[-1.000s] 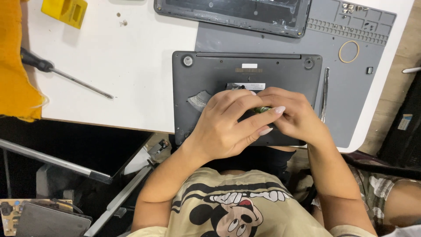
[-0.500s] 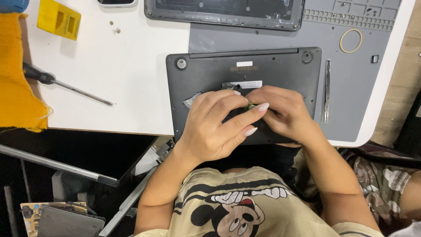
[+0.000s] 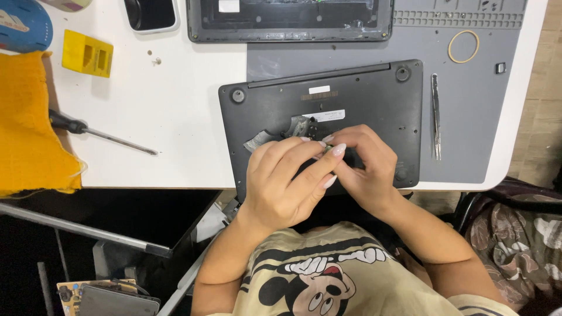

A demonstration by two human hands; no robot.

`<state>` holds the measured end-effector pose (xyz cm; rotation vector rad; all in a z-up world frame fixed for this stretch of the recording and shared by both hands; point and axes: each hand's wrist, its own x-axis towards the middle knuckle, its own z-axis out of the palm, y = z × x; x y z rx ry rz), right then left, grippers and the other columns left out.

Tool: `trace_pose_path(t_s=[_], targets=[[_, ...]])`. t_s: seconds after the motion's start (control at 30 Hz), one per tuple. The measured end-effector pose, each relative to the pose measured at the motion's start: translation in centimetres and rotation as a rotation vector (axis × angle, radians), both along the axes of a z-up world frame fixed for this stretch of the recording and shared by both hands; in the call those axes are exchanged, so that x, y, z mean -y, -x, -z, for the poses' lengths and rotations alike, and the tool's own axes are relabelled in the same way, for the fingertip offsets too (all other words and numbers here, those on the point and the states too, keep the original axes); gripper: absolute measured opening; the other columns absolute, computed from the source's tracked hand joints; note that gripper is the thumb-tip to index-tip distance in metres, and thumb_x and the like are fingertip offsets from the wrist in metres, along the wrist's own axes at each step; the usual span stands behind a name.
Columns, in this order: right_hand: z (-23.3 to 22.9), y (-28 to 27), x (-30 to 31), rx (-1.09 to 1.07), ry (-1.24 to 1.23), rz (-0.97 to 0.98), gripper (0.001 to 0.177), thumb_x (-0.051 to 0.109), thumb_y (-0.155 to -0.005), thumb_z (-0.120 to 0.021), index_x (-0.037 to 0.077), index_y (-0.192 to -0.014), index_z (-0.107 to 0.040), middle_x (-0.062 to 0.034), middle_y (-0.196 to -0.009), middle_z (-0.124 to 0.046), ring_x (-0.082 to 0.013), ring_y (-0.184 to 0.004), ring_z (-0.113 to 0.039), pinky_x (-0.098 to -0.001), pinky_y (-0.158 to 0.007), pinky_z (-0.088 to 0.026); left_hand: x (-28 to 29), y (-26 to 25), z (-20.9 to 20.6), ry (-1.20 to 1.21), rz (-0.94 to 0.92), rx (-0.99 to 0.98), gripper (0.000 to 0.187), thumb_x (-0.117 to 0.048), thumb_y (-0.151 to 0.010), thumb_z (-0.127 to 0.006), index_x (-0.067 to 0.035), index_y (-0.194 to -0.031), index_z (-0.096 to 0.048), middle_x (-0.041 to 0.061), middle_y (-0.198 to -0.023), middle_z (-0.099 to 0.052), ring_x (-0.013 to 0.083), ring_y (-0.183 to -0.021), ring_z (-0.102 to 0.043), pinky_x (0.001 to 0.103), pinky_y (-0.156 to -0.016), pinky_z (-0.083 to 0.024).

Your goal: The person uses a green screwdriver to remove screws from the back cover of a laptop. They then use their hands to detach a small plastic component from the laptop casing and place it on the table.

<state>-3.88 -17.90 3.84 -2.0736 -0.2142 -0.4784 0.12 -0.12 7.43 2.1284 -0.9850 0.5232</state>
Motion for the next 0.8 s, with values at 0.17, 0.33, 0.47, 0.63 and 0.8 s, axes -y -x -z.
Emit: trace_pose_path(t_s=[0.17, 0.33, 0.47, 0.63, 0.8], targets=[[0.6, -0.9, 1.6, -0.043, -0.035, -0.11, 0.008, -0.001, -0.094, -0.076, 0.002, -0.101, -0.078, -0.0096, -0.089, -0.077, -0.0318, -0.08, -0.077, -0.0407, -0.074, -0.063, 0.4, 0.5, 2.0, 0.144, -0.018, 0.009, 0.028, -0.03, -0.104, -0.06, -0.018, -0.118, -0.082, 0.007, -0.11, -0.076, 0.0291, -0.105, -0.071, 0.042, -0.089, -0.056], [-1.8, -3.5, 4.1, -0.183, -0.227, -0.515, 0.018, -0.008, -0.097, -0.062, 0.0, -0.102, -0.076, -0.0189, -0.095, -0.078, -0.0414, -0.087, -0.078, -0.0519, -0.08, -0.062, 1.3, 1.0, 2.1, 0.155, 0.042, 0.013, 0.028, -0.031, -0.106, -0.06, -0.02, -0.119, -0.082, 0.007, -0.112, -0.076, 0.0296, -0.107, -0.07, 0.042, -0.09, -0.055], [-1.4, -2.6, 3.8, -0.248, -0.289, -0.459, 0.014, -0.002, -0.093, -0.071, 0.0, -0.106, -0.076, -0.018, -0.1, -0.078, -0.0372, -0.094, -0.077, -0.0504, -0.085, -0.061, 1.8, 1.0, 2.2, 0.141, 0.03, 0.03, 0.028, -0.032, -0.105, -0.06, -0.021, -0.118, -0.082, 0.006, -0.11, -0.076, 0.0292, -0.105, -0.07, 0.042, -0.087, -0.054], [1.5, -0.1, 2.1, -0.12, -0.2, -0.086, 0.018, 0.014, -0.087, -0.088, 0.005, -0.099, -0.077, -0.0069, -0.095, -0.075, -0.0246, -0.083, -0.075, -0.0361, -0.078, -0.061, 2.2, 1.3, 2.6, 0.146, 0.005, 0.04, 0.029, -0.032, -0.105, -0.059, -0.022, -0.116, -0.083, 0.005, -0.107, -0.076, 0.0277, -0.102, -0.069, 0.04, -0.083, -0.054], [-0.6, -1.7, 2.8, -0.09, -0.126, -0.303, 0.006, 0.001, -0.098, -0.069, 0.002, -0.098, -0.075, -0.012, -0.089, -0.075, -0.0335, -0.079, -0.076, -0.0433, -0.073, -0.062, 1.8, 0.8, 2.4, 0.157, 0.016, 0.043, 0.029, -0.034, -0.104, -0.059, -0.022, -0.115, -0.083, 0.006, -0.108, -0.076, 0.0292, -0.102, -0.068, 0.04, -0.081, -0.055]])
